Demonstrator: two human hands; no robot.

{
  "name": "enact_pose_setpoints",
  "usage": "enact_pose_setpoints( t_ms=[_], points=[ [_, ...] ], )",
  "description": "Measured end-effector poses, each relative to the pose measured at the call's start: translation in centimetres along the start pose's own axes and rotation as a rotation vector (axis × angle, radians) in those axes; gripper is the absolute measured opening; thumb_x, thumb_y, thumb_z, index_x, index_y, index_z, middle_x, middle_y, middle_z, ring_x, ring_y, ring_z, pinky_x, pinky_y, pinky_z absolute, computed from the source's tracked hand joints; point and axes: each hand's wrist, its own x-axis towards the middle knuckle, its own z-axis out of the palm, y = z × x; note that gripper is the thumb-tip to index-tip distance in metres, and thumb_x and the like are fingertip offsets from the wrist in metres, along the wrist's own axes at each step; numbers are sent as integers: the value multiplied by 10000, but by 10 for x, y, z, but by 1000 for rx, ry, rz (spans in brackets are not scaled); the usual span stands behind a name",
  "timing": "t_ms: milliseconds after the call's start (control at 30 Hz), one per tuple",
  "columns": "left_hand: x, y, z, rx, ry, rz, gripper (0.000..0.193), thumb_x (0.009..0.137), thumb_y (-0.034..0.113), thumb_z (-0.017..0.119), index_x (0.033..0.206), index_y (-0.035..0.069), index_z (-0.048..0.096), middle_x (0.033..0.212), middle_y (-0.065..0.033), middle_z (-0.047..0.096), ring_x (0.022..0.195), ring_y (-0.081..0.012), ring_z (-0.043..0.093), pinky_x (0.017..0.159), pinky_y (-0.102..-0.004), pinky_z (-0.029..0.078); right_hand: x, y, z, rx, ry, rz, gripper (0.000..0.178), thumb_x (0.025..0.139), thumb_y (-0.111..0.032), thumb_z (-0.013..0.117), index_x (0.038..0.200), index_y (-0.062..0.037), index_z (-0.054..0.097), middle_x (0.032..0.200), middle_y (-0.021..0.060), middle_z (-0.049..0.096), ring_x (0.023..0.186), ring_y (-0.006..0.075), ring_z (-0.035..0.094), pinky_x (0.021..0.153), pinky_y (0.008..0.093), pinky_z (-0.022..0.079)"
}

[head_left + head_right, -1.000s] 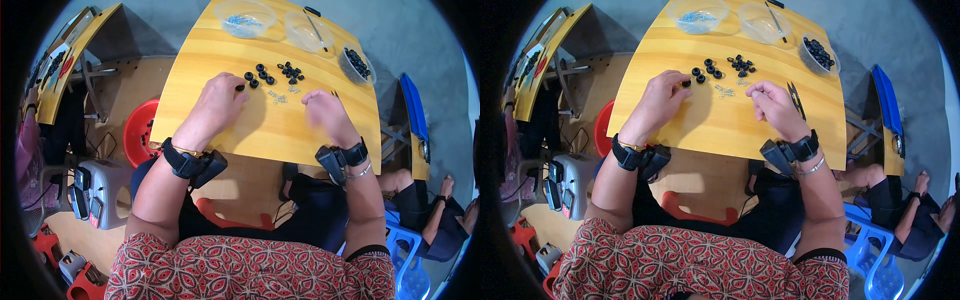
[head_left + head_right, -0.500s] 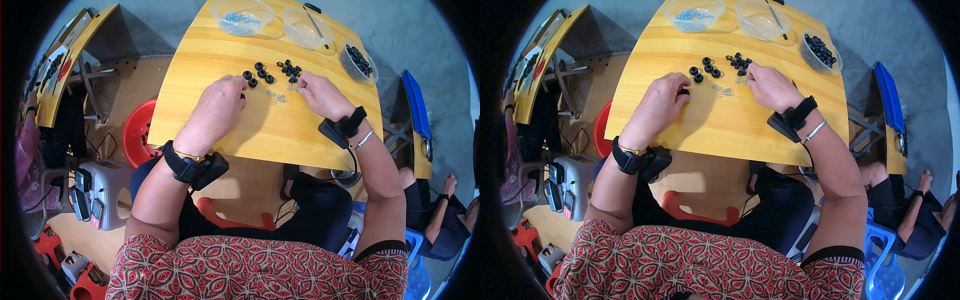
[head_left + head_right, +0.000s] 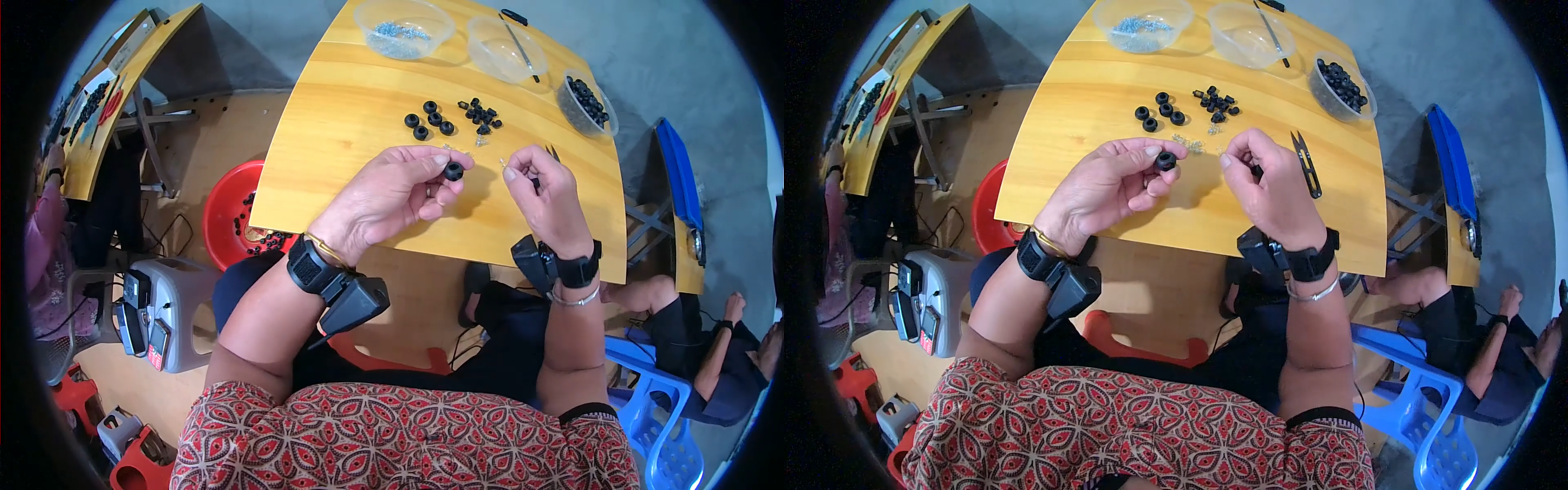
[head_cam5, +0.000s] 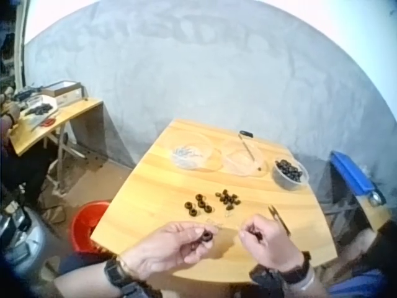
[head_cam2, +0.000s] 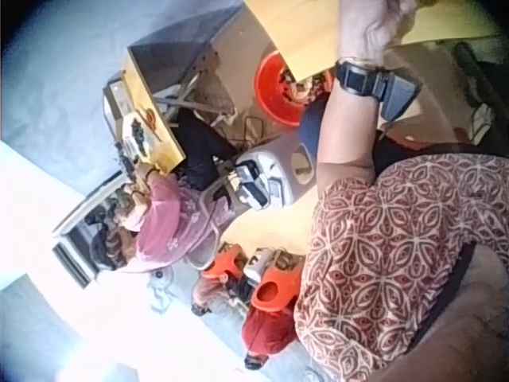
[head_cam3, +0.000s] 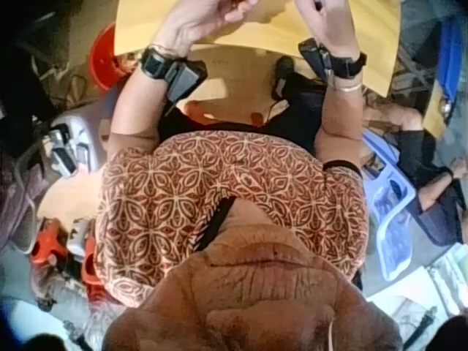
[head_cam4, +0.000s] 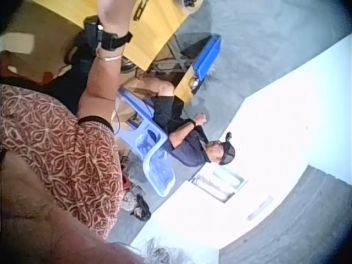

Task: Manually assemble small black plastic circular parts and pins.

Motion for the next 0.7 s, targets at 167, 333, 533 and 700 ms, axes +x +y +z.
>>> enact_pose_setpoints(
  t_ms=[167, 333, 533, 700],
  points=[
    [2, -7, -4, -17, -79, -7, 266, 894, 156, 453, 1066, -36, 521, 827, -71, 553, 641, -81, 505, 500, -159, 395, -10, -17, 1, 137, -25, 106, 74, 782, -35, 557, 797, -3, 492, 619, 19, 501, 532, 58, 436, 473, 199, 350],
    [4, -10, -7, -20, -70, -6, 285, 875, 164, 493, 1075, -38, 513, 843, -66, 549, 671, -90, 530, 583, -163, 462, -15, -14, 4, 125, -62, 42, 79, 778, -37, 565, 798, -8, 494, 623, 15, 505, 529, 55, 432, 469, 203, 354],
    [5, -11, -7, -122, -137, -22, 286, 881, 122, 472, 1117, -39, 481, 887, -96, 559, 701, -102, 547, 630, -176, 485, -14, -12, 3, 116, -32, -28, 89, 771, -38, 578, 801, -10, 499, 624, 30, 514, 515, 70, 439, 468, 212, 369],
    [4, -12, -8, -164, -117, -23, 284, 887, 97, 447, 1129, -51, 463, 950, -160, 568, 727, -137, 573, 676, -192, 503, -14, -14, 2, 85, -40, -46, 82, 769, -34, 574, 796, -9, 501, 621, 34, 510, 517, 77, 448, 472, 213, 374]
  ],
)
